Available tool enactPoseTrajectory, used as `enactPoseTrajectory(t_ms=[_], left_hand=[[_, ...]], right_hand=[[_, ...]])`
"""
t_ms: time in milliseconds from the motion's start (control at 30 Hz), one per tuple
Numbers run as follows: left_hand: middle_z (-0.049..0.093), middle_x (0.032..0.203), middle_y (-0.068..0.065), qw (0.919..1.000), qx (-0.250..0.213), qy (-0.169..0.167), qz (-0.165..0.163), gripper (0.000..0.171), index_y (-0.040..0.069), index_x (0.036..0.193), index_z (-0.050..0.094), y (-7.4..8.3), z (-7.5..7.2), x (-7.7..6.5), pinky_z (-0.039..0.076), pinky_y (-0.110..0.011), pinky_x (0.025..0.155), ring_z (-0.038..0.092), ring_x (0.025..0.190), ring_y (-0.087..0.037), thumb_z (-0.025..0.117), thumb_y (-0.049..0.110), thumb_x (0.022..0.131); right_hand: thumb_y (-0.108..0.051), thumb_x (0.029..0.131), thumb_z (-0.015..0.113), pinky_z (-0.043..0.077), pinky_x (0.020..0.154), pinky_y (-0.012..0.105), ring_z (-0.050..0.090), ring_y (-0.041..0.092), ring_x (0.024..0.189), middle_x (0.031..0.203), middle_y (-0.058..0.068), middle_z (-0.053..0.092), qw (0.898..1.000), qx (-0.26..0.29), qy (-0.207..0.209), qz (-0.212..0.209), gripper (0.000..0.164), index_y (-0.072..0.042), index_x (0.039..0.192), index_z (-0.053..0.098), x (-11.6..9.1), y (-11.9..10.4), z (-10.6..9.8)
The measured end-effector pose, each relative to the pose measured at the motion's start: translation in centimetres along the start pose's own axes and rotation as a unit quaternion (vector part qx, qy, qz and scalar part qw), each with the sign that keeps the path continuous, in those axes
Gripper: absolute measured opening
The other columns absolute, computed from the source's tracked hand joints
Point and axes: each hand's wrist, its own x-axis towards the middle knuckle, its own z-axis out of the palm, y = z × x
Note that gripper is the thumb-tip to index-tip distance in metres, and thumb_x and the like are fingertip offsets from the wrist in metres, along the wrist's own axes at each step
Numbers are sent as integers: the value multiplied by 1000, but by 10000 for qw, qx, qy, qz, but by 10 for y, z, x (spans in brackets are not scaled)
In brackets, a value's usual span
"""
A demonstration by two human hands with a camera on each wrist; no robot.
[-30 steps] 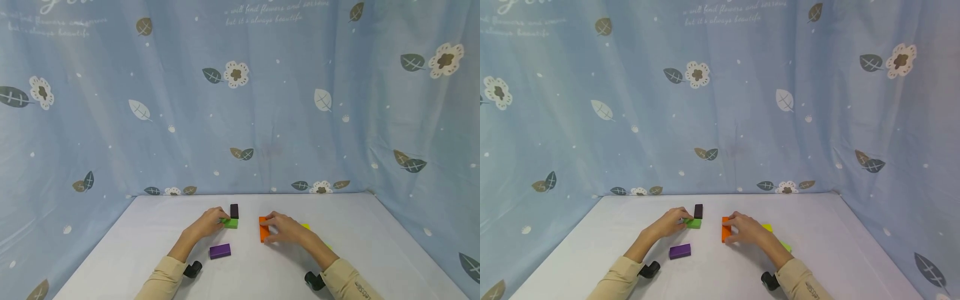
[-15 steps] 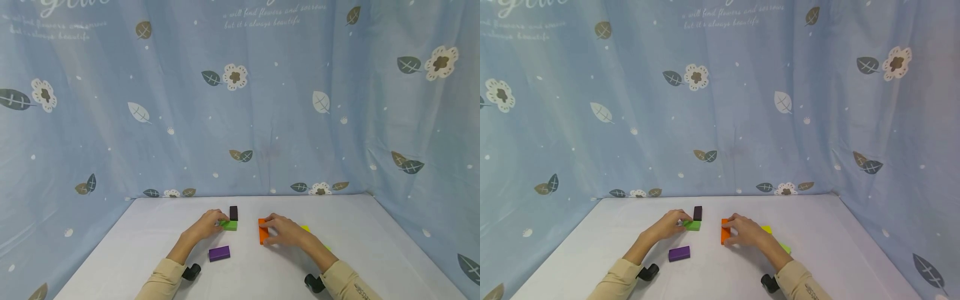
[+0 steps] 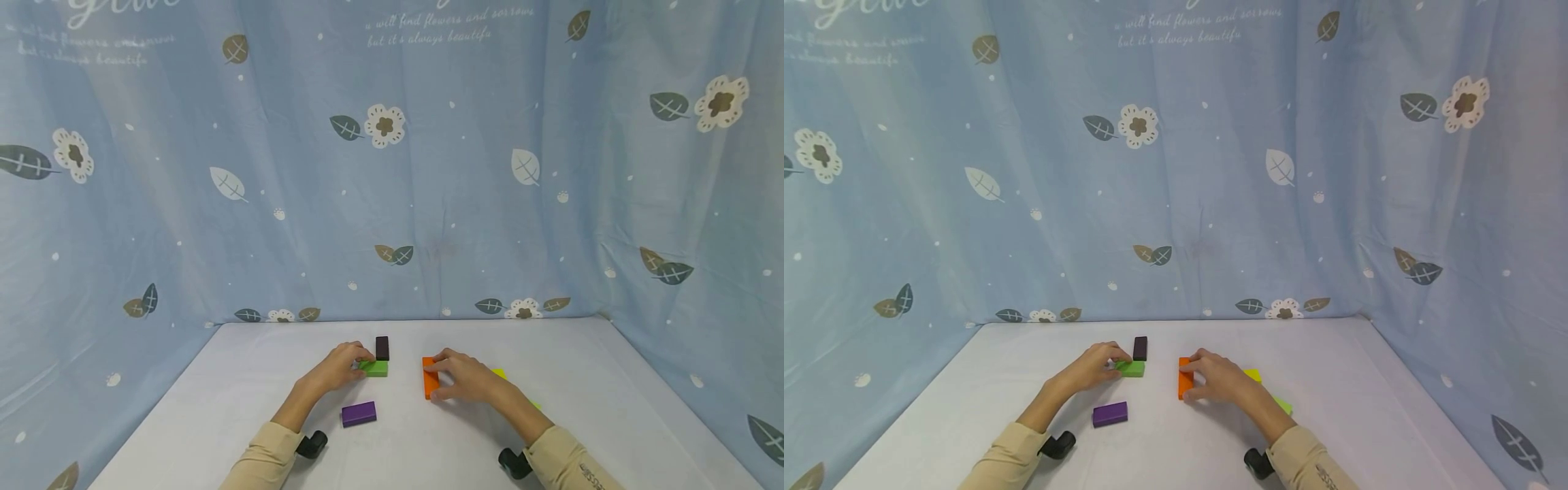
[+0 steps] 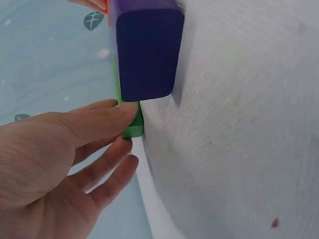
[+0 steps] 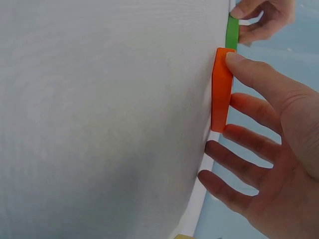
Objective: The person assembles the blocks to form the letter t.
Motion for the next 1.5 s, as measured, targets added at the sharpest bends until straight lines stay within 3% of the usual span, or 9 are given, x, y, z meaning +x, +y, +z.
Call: enactPoseTrajectory(t_ms=[700, 1333, 1500], left_hand=[[69, 102, -11, 9997, -86, 80, 219, 29, 0, 112, 72, -1, -7, 5, 55, -41, 88, 66, 99, -27, 72, -4, 83], [69, 100, -8, 9996, -149, 196, 166, 27, 3, 112, 72, 8, -19, 24, 55, -40, 83, 64, 97, -24, 72, 1, 85], [69, 102, -9, 9993, -76, 168, 313, 28, 2, 113, 72, 9, -18, 29, 56, -41, 84, 65, 97, -26, 72, 1, 85]], right_hand=[[-36, 80, 80, 48, 98, 57, 58, 33, 116, 129, 11, 59, 10000, -66, 16, -45, 53, -12, 126, 68, 2, 3, 3], [-35, 80, 81, 48, 99, 56, 57, 32, 116, 130, 10, 59, 10000, -42, -17, 76, 53, -13, 126, 68, 2, 0, 2], [-36, 80, 80, 47, 99, 57, 57, 33, 117, 130, 11, 58, 10000, -36, -23, 71, 53, -12, 126, 68, 1, 0, 2]])
